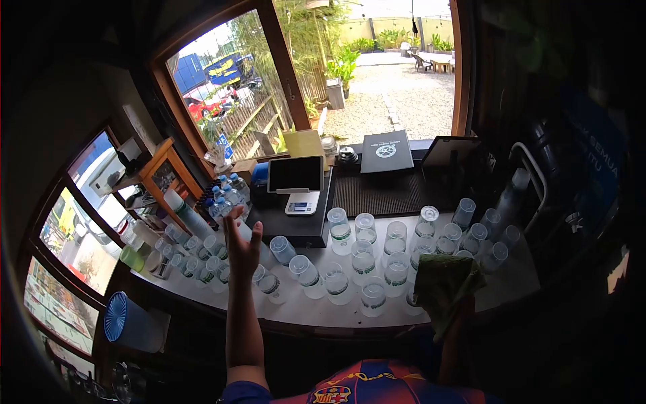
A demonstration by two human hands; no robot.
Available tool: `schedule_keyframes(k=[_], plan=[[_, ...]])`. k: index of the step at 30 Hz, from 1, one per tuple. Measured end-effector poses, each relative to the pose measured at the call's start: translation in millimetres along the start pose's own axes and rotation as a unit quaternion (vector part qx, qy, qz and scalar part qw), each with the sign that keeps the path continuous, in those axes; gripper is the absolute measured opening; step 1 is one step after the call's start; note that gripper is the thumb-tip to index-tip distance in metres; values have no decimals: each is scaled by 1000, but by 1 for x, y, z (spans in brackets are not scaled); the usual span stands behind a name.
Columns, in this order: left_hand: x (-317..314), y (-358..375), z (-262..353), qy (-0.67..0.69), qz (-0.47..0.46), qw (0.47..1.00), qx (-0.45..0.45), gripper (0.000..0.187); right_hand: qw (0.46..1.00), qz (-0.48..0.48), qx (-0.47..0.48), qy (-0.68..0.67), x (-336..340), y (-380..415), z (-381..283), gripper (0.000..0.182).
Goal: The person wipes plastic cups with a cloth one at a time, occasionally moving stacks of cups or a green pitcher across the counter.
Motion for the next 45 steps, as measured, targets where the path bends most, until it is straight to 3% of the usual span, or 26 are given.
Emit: schedule_keyframes(k=[4, 7, 9, 10, 12, 15, 18, 22, 27, 30, 34, 35, 36, 38, 41, 45], plan=[[-25, -48, -130, -157, -13, 987, 32, 74, 988, 3, 51, 143, 7, 8, 51, 62], [-50, -59, -190, -240, -116, 961, 73, 79, 999, 27, 15, 23, -30, 24, 43, 59], [-69, -56, -217, -289, -215, 927, 103, 74, 997, 47, 21, 56, -53, 28, 32, 61], [-79, -56, -230, -247, -251, 927, 126, 72, 983, 59, 49, 168, -60, 27, 27, 64], [-97, -48, -250, -162, -324, 916, 175, 69, 970, 77, 69, 221, -67, 28, 32, 67], [-99, -42, -247, -81, -380, 910, 142, 70, 991, 97, 60, 76, -69, 25, 50, 61], [-81, -42, -221, -106, -337, 932, 83, 73, 992, 119, 9, -33, -97, 28, 40, 58], [-77, -29, -181, -95, -437, 894, -8, 72, 990, 113, -17, -81, -100, 28, 39, 60], [-65, -45, -175, -75, -404, 911, 36, 64, 991, 89, -13, -99, -90, 20, 31, 64], [-68, -63, -185, 37, -405, 910, 82, 65, 991, 77, -10, -108, -79, 13, 21, 66], [-64, -51, -146, -120, -454, 880, 74, 84, 991, 65, 3, -120, -56, 5, 1, 69], [-88, -41, -169, -155, -505, 849, 32, 91, 991, 65, 4, -120, -50, 2, -4, 70], [-95, -33, -170, -208, -502, 839, 17, 82, 991, 63, 7, -122, -42, 1, -8, 71], [-104, -33, -193, -231, -455, 858, 59, 72, 990, 61, 11, -124, -27, -3, -17, 72], [-101, -41, -192, -196, -412, 889, 36, 66, 990, 58, 17, -124, -5, -9, -31, 74], [-57, -68, -139, -140, -347, 921, 108, 65, 991, 51, 30, -119, 21, -16, -47, 77]])
Point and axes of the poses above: each hand's wrist, its own y-axis away from the middle knuckle, its own x-axis out of the back of the hand, z = x × y, the point moved 8 cm from there along -y, towards the middle knuckle, and after that the axes turned 11 degrees about -y, right-handed, at the moved point
